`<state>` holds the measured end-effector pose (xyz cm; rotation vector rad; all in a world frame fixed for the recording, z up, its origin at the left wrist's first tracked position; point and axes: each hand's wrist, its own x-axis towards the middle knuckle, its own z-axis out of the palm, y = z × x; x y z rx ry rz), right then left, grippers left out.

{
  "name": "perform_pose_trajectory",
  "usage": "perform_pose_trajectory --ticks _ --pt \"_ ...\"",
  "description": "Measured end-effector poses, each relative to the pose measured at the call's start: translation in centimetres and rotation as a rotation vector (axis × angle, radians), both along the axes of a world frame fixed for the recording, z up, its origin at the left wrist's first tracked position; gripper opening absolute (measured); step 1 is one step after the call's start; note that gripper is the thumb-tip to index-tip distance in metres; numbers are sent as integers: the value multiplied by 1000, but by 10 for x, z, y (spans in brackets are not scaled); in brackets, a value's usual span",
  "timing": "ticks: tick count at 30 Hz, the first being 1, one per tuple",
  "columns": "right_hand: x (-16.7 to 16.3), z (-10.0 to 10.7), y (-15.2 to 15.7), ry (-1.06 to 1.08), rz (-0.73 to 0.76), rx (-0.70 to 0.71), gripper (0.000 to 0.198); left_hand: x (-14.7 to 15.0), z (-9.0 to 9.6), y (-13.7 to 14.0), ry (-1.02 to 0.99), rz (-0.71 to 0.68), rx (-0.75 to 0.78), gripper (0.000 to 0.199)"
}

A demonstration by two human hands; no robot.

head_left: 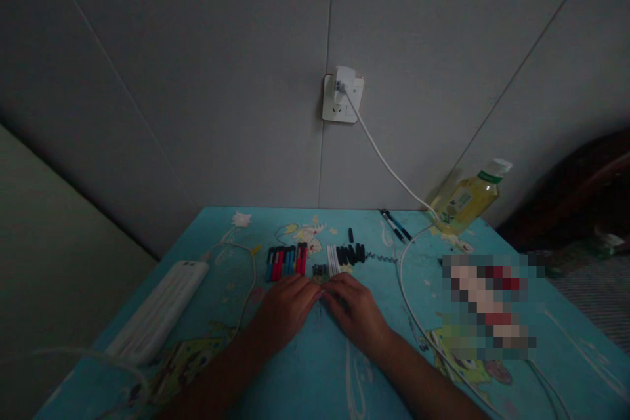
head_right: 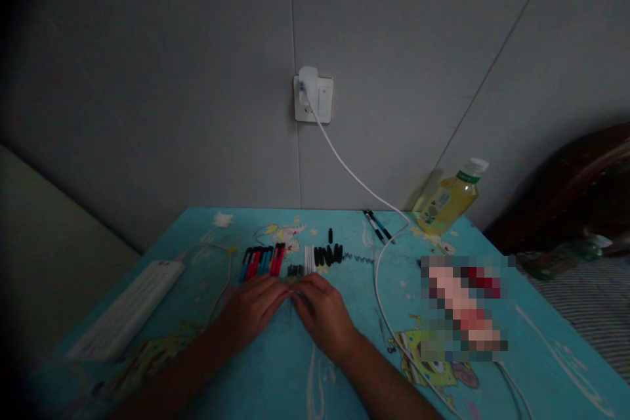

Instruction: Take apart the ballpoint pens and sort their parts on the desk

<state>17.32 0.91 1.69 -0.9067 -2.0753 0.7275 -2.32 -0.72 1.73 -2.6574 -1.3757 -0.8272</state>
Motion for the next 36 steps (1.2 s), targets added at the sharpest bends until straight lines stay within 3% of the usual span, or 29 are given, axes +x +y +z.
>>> perform_pose_trajectory --ticks 6,11,15,18,24,36 --pt "1 -1 1 15 -3 14 18 -2 8 -3 -38 13 -2 17" --pt "4 -1 11 43 -130 18 18 0 5 -4 -4 12 -19 18" --pt "5 3 45 26 -288 10 27 2 1 -4 17 -5 -14 17" --pt "1 11 88 -141 -376 -4 34 2 -1 -4 49 0 4 14" --pt "-14 16 164 -360 -394 1 21 4 -3 -4 67 6 55 11" --pt "-18 1 193 -646 -368 -30 20 3 0 -5 101 -8 29 4"
